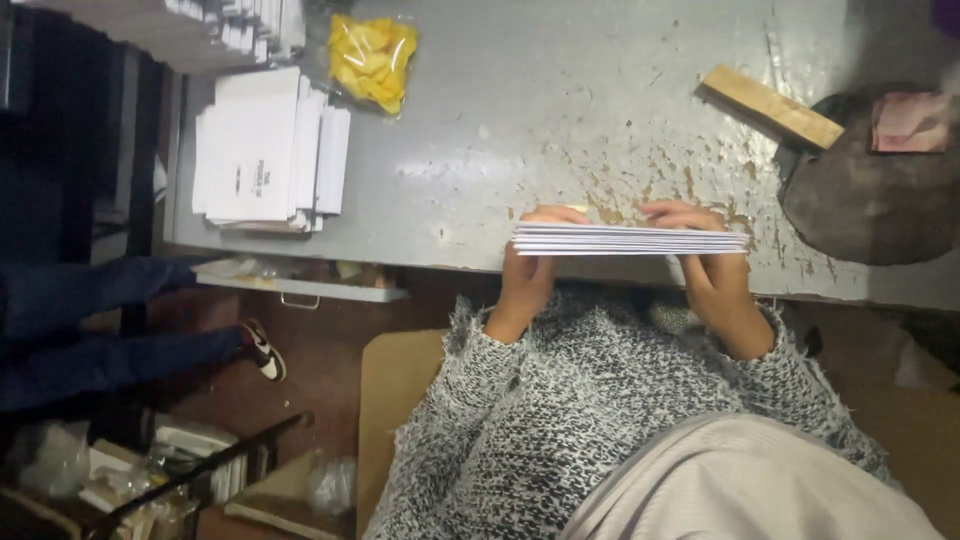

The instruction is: Folding printed sheets of paper into booklets and using a wooden block to create sharp creases.

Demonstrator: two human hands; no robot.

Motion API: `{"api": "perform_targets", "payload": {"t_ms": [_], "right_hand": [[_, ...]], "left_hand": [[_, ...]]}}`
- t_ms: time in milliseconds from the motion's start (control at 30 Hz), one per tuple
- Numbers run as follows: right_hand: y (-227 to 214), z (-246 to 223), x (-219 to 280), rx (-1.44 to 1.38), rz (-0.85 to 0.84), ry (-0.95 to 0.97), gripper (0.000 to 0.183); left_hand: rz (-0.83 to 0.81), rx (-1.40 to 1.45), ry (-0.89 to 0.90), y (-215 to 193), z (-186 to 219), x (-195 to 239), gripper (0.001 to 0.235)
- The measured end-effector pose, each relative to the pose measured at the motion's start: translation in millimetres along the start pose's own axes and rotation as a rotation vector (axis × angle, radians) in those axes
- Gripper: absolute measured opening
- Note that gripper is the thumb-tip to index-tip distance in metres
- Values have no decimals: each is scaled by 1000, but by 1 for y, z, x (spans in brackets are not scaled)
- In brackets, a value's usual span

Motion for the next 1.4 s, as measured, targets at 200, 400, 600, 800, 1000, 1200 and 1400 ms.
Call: {"api": "perform_targets", "payload": {"t_ms": [200,400,600,800,1000,1200,1400], "right_hand": [[-13,98,45,287,-40,3,15],[-16,118,48,185,46,96,17],[9,32,29,282,-83,710,35],[-8,81,61,72,-42,679,42],[-34,51,73,87,120,727,62],[-50,-19,61,165,-8,662,55],[-79,28,98,-153,131,628,59]], "left_hand": [[-46,-327,59,0,-91,26,23],[57,-335,-9,-10,-55,25,36],[-332,-90,-659,1,-88,45,42],[-305,-47,-500,8,-150,73,47],[-276,249,-602,20,-143,71,48],[-72,261,-658,20,-59,53,46],[85,340,-499,26,-44,50,48]]}}
Point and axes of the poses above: each hand's wrist, its own x-axis away from the middle knuckle, its own y-axis out of the palm, z = x × y, the point moved 7 cm from there along -x, towards the middle knuckle, and after that the axes turned 5 degrees about z, right-handed, at the moved point
